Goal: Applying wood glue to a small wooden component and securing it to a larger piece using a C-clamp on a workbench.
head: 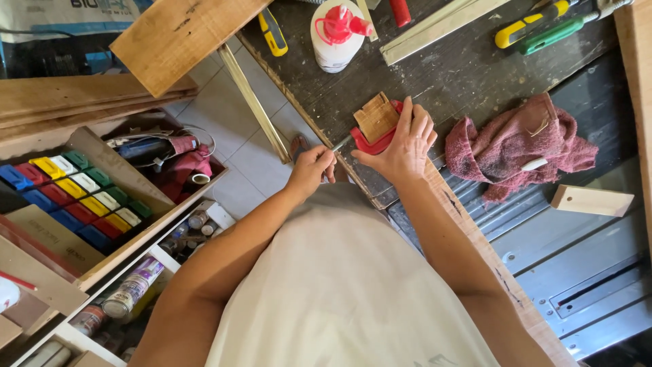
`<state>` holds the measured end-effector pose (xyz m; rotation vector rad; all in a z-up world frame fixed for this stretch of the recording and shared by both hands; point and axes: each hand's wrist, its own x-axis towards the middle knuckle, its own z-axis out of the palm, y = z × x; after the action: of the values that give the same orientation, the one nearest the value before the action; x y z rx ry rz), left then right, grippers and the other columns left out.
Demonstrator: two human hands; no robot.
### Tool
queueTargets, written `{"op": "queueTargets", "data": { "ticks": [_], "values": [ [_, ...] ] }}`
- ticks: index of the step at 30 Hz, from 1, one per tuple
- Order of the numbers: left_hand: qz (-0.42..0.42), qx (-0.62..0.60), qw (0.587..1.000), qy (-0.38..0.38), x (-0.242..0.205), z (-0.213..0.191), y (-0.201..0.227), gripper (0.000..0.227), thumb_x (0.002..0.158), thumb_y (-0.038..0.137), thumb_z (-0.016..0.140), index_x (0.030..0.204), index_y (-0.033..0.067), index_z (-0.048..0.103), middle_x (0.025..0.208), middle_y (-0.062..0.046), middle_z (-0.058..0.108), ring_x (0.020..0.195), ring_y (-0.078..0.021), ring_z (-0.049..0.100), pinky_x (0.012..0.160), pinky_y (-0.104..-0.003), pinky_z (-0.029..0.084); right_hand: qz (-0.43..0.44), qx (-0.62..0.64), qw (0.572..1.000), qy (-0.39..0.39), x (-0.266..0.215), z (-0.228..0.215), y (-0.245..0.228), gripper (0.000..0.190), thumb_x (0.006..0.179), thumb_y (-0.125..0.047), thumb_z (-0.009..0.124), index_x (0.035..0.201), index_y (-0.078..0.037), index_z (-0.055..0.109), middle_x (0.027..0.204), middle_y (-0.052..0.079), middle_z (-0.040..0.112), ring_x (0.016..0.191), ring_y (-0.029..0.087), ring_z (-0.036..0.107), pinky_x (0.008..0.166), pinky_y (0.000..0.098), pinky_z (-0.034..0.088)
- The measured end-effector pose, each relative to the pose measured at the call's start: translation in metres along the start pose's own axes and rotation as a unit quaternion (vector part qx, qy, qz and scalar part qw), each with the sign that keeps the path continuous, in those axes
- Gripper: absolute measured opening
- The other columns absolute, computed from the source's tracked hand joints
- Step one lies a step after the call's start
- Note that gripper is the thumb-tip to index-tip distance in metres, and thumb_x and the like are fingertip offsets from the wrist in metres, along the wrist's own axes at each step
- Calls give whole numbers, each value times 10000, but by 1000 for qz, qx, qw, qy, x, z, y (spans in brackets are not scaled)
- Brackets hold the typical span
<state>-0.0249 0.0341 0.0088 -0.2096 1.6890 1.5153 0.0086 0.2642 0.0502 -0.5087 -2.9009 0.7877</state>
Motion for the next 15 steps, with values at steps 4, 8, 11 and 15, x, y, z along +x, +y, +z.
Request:
{"op": "queueTargets", "data": {
  "ticks": [4, 8, 11, 15],
  "values": [
    [67, 100, 992, 23, 12, -2, -23, 265, 1040, 297, 629, 911, 91, 737, 568, -60, 688, 619, -220, 762, 616, -293, 590, -30, -5, 999, 36, 4, -1, 2, 1374, 497, -617, 1018, 1560, 23, 427, 1351, 186, 431, 1326, 387, 428, 1200, 502, 300],
    [76, 184, 979, 42, -10, 0, 11, 284, 1051, 319, 602, 925, 105, 739, 618, -63, 721, 671, -248, 753, 670, -345, 595, -41, 9, 998, 45, 4, -1, 2, 1371, 480, -620, 1020, 1550, 14, 443, 1340, 177, 435, 1305, 376, 455, 1181, 496, 337],
    [112, 333, 935, 45, -17, -3, 40, 463, 1038, 534, 572, 1153, 88, 625, 1010, -236, 754, 1011, -448, 738, 891, -542, 592, -27, 17, 999, 25, 5, -2, 2, 1380, 496, -610, 1028, 1568, 13, 420, 1369, 188, 418, 1334, 388, 425, 1205, 515, 308],
    [321, 439, 828, 134, 10, 3, 76, 292, 925, 308, 786, 1051, 88, 642, 930, -111, 643, 925, -364, 712, 795, -455, 610, -25, 11, 1000, 13, 3, -2, 3, 1411, 491, -643, 1026, 1573, 17, 406, 1371, 193, 415, 1338, 384, 417, 1211, 519, 293]
  ]
}}
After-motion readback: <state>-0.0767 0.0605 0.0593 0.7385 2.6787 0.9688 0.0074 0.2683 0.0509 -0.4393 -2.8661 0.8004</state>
